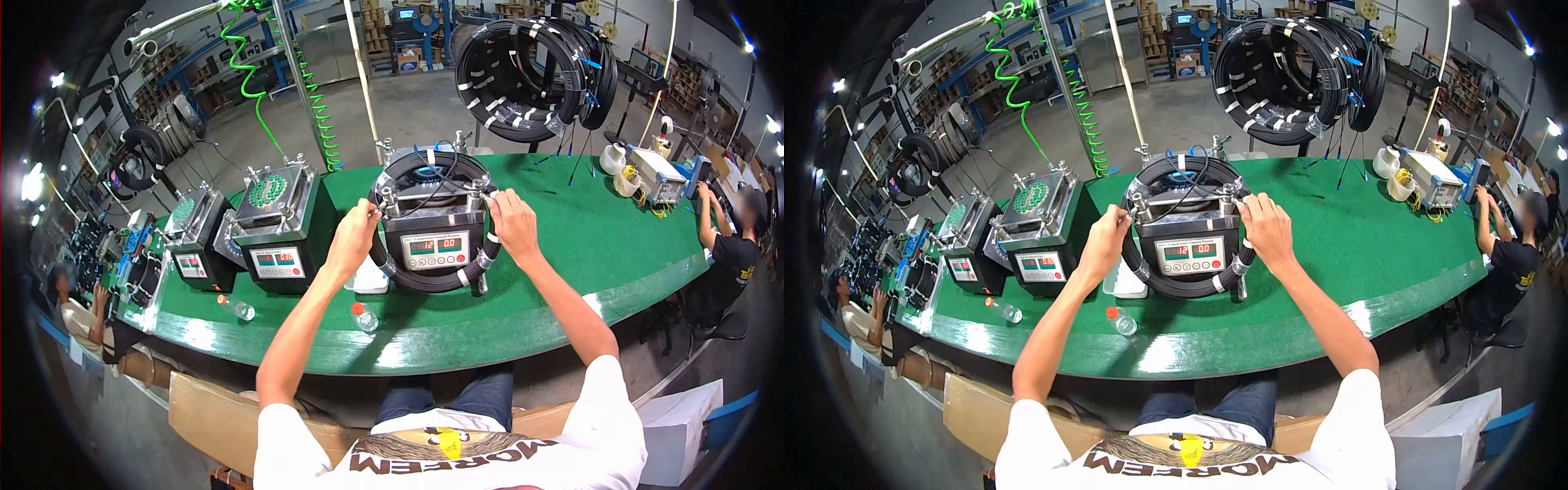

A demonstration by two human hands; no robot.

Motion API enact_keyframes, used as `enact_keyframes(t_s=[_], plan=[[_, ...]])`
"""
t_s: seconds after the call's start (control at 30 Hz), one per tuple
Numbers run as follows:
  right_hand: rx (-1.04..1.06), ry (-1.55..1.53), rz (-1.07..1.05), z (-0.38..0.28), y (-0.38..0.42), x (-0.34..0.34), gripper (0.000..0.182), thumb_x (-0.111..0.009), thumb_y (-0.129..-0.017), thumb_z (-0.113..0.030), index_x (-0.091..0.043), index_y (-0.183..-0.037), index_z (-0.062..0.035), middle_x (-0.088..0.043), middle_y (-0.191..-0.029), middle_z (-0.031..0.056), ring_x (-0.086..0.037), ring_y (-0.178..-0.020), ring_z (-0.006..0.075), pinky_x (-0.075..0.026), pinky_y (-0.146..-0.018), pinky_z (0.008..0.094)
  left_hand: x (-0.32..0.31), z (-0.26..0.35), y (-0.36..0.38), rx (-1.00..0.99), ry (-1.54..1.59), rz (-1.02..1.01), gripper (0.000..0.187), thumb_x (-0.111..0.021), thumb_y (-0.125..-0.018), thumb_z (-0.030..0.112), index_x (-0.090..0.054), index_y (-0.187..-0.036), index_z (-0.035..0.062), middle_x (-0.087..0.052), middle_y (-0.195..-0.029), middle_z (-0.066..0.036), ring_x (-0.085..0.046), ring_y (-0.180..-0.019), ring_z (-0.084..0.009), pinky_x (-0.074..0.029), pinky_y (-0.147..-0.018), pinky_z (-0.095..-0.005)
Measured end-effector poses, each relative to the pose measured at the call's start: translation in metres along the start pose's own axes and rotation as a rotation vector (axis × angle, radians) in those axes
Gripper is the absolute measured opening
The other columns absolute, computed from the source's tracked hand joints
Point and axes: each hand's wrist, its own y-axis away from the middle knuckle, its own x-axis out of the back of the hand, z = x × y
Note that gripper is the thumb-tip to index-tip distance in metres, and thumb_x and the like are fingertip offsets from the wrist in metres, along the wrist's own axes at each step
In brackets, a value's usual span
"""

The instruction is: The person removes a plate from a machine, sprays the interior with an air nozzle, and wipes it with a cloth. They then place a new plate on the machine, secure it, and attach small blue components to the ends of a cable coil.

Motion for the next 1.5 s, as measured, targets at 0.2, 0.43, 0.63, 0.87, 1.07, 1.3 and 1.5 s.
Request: enact_keyframes(t_s=[0.2, 0.43, 0.63, 0.87, 1.07, 1.3, 1.5], plan=[[-0.222, -0.484, -0.232, 0.013, -0.011, 0.011, 0.036, -0.059, -0.102, -0.031, -0.061, -0.083, 0.0003, -0.057, -0.066, 0.0088, -0.058, -0.061, 0.0253, -0.045, -0.059, 0.0390, 0.030, -0.018, -0.022, -0.439, -0.438, -0.243, 0.021, -0.065, -0.097, 0.023, -0.054, -0.096, 0.0050, -0.061, -0.078, -0.013, -0.066, -0.077, -0.0323, -0.051, -0.067, -0.0457], [-0.453, -0.790, -0.361, 0.060, -0.059, -0.009, 0.057, -0.050, -0.108, -0.039, -0.058, -0.064, -0.0024, -0.054, -0.055, 0.0007, -0.050, -0.044, 0.0087, -0.035, -0.040, 0.0278, 0.045, -0.033, -0.084, 0.042, 0.160, -0.290, 0.044, -0.061, -0.103, 0.034, -0.069, -0.076, 0.0000, -0.056, -0.057, -0.003, -0.050, -0.053, -0.0087, -0.041, -0.052, -0.0303], [-0.405, -0.779, -0.317, 0.086, -0.129, -0.094, 0.028, -0.050, -0.107, -0.024, -0.068, -0.118, -0.0054, -0.065, -0.097, 0.0068, -0.064, -0.070, 0.0147, -0.058, -0.050, 0.0314, -0.013, -0.093, -0.152, 0.536, 0.394, -0.105, 0.040, -0.063, -0.100, 0.046, -0.068, -0.091, 0.0073, -0.061, -0.069, 0.002, -0.056, -0.059, -0.0096, -0.043, -0.053, -0.0289], [-0.400, -0.724, -0.285, 0.123, -0.166, -0.178, 0.028, -0.050, -0.107, -0.022, -0.069, -0.119, -0.0067, -0.062, -0.101, 0.0045, -0.061, -0.074, 0.0148, -0.056, -0.054, 0.0310, -0.101, -0.132, -0.194, 1.080, 0.903, 0.109, 0.052, -0.073, -0.089, 0.057, -0.052, -0.069, 0.0136, -0.047, -0.061, 0.004, -0.032, -0.047, -0.0095, -0.023, -0.047, -0.0325], [-0.563, -1.018, -0.336, 0.115, -0.172, -0.170, 0.018, -0.054, -0.105, -0.015, -0.066, -0.113, -0.0049, -0.061, -0.088, -0.0001, -0.049, -0.063, 0.0052, -0.037, -0.048, 0.0227, -0.115, -0.137, -0.189, 0.975, 0.970, 0.211, 0.027, -0.074, -0.095, 0.038, -0.072, -0.089, 0.0116, -0.052, -0.063, 0.005, -0.039, -0.053, -0.0109, -0.032, -0.051, -0.0304], [-0.731, -1.167, -0.333, 0.118, -0.162, -0.166, 0.024, -0.059, -0.104, -0.021, -0.054, -0.119, -0.0038, -0.063, -0.090, 0.0058, -0.059, -0.070, 0.0109, -0.048, -0.054, 0.0253, -0.091, -0.130, -0.186, 0.935, 0.730, -0.043, 0.030, -0.062, -0.103, 0.038, -0.070, -0.111, 0.0101, -0.060, -0.076, 0.004, -0.047, -0.057, -0.0097, -0.037, -0.048, -0.0283], [-0.828, -1.266, -0.586, 0.075, -0.142, -0.076, 0.077, -0.056, -0.101, -0.057, -0.023, -0.161, -0.0212, -0.059, -0.109, 0.0177, -0.066, -0.083, 0.0171, -0.057, -0.070, 0.0293, -0.033, -0.076, -0.148, 0.836, 0.883, -0.324, 0.055, -0.056, -0.101, 0.057, -0.055, -0.136, 0.0143, -0.063, -0.097, -0.002, -0.057, -0.082, -0.0138, -0.047, -0.067, -0.0286]])
